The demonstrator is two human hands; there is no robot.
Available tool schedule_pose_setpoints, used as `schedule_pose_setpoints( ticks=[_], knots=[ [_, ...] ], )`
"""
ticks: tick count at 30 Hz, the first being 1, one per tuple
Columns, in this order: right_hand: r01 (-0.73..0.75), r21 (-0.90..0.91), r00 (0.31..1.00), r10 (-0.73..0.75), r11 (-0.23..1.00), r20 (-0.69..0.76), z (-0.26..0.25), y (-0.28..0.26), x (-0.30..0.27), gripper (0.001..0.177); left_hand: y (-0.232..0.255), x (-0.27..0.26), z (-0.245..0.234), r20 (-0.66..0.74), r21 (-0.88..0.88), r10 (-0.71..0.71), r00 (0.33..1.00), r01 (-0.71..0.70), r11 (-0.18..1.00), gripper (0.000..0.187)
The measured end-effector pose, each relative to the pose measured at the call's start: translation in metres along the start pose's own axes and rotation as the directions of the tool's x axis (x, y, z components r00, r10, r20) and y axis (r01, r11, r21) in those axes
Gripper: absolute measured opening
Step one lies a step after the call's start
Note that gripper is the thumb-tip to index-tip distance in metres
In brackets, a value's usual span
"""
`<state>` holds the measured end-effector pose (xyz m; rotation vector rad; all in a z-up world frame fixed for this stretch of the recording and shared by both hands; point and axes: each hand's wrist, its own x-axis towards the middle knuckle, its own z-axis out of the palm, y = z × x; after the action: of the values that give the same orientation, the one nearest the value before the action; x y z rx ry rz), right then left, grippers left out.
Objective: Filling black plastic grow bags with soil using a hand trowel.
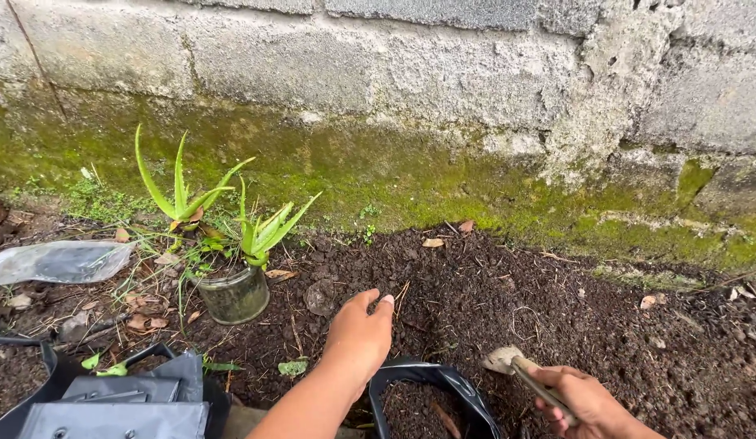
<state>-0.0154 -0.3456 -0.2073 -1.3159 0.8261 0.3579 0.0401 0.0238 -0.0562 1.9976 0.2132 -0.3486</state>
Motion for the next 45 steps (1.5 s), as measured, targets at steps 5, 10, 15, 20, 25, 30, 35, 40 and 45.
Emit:
schedule_pose_setpoints(
  ticks=[5,10,15,20,25,30,35,40,45],
  knots=[
    [0.001,0.102,0.998,0.005,0.995,-0.066,0.018,-0.007,-0.041,0.021,0.004,-0.005,-0.004,0.021,0.004,-0.047,0.999,0.047,0.999,0.054],
    [0.081,0.054,0.995,-0.077,0.995,-0.065,-0.001,-0.009,-0.055,0.026,0.003,-0.001,0.001,0.020,-0.034,-0.035,0.999,0.036,0.999,0.055],
    [0.173,0.085,0.985,-0.174,0.981,0.014,-0.020,-0.022,-0.070,0.029,0.004,-0.004,-0.002,0.006,-0.087,-0.026,1.000,0.027,0.996,0.055],
    [0.234,0.015,0.972,-0.234,0.972,-0.024,-0.024,-0.040,-0.108,0.028,0.003,-0.010,-0.011,-0.036,-0.153,-0.011,0.999,0.005,0.988,0.054],
    [0.227,-0.066,0.974,-0.225,0.972,0.041,-0.056,-0.053,-0.117,0.027,-0.009,-0.013,-0.013,-0.028,-0.166,-0.042,0.999,0.036,0.985,0.055],
    [0.204,-0.134,0.970,-0.182,0.970,0.161,-0.090,-0.061,-0.116,0.030,-0.018,-0.015,-0.012,-0.062,-0.100,0.014,0.998,-0.020,0.995,0.056],
    [0.160,-0.257,0.920,-0.049,0.953,0.390,-0.105,-0.065,-0.114,0.036,-0.015,-0.022,-0.015,0.021,-0.191,-0.063,0.998,0.066,0.979,0.058],
    [0.028,-0.302,0.893,0.112,0.953,0.435,-0.079,-0.070,-0.137,0.038,-0.022,-0.012,-0.010,0.002,-0.229,-0.036,0.999,0.035,0.973,0.058],
    [-0.081,-0.363,0.895,0.228,0.928,0.383,-0.033,-0.074,-0.150,0.037,-0.017,-0.015,-0.009,0.011,-0.191,-0.031,0.999,0.032,0.981,0.056]
  ],
)
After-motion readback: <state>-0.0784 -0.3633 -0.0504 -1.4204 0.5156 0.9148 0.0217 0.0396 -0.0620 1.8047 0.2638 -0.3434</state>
